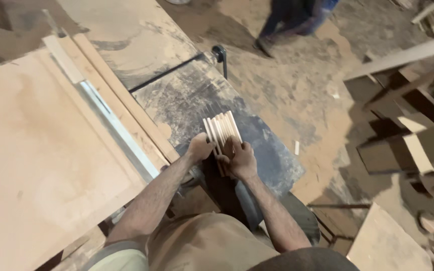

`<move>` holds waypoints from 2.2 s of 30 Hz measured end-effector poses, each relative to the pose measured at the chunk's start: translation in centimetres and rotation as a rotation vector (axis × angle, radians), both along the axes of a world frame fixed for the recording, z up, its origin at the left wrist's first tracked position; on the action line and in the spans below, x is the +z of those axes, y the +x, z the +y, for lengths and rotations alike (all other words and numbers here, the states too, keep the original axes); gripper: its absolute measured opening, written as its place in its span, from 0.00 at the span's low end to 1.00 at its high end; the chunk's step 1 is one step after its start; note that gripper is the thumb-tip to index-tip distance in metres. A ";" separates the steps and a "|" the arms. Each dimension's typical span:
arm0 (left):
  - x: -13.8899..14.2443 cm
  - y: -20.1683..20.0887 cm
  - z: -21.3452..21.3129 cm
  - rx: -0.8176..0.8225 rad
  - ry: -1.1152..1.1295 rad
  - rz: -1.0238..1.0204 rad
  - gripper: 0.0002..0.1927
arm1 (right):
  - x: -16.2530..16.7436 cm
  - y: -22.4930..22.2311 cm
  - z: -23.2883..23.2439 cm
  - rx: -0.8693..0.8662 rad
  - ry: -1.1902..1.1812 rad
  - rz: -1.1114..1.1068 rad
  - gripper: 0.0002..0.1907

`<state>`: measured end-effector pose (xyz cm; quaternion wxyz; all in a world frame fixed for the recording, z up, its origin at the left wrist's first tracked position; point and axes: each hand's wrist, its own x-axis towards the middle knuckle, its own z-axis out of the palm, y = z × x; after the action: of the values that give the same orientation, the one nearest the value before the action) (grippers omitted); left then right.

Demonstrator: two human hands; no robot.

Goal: The person cuts small wooden strips on a table saw, pushing each strip through the blade against the fence, then stacks the cut pieces on the saw table. They occasionally gather the stack, reach into a nearby bin of strips, and resume cutting pieces one at a time.

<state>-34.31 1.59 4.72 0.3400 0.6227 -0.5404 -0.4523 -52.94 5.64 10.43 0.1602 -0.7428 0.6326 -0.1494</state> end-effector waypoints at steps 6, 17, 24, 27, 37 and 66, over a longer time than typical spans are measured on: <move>7.5 4.5 1.9 0.353 -0.258 -0.195 0.17 | -1.5 0.0 -0.9 0.069 -0.166 0.017 0.40; 16.4 17.5 12.6 -0.213 0.195 -1.275 0.21 | -2.0 -0.9 -1.5 0.126 -0.172 -0.017 0.42; 3.5 17.2 13.4 0.343 -0.243 -0.995 0.21 | -1.5 -1.2 -1.1 0.156 -0.157 0.011 0.42; 0.4 16.3 13.2 0.530 -0.201 -0.819 0.23 | -1.0 -1.2 -1.1 0.164 -0.140 0.060 0.42; -0.2 19.0 10.0 0.373 -0.113 -0.981 0.27 | 0.0 -0.1 -0.4 0.130 -0.105 0.034 0.41; 3.7 40.5 -11.2 0.645 -0.671 -1.053 0.23 | 1.8 2.8 0.2 -0.068 -0.097 0.097 0.42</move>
<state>6.15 -9.64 8.40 0.3241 0.7495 -0.5318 0.2243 -50.15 5.87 12.27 0.0881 -0.7341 0.6566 -0.1490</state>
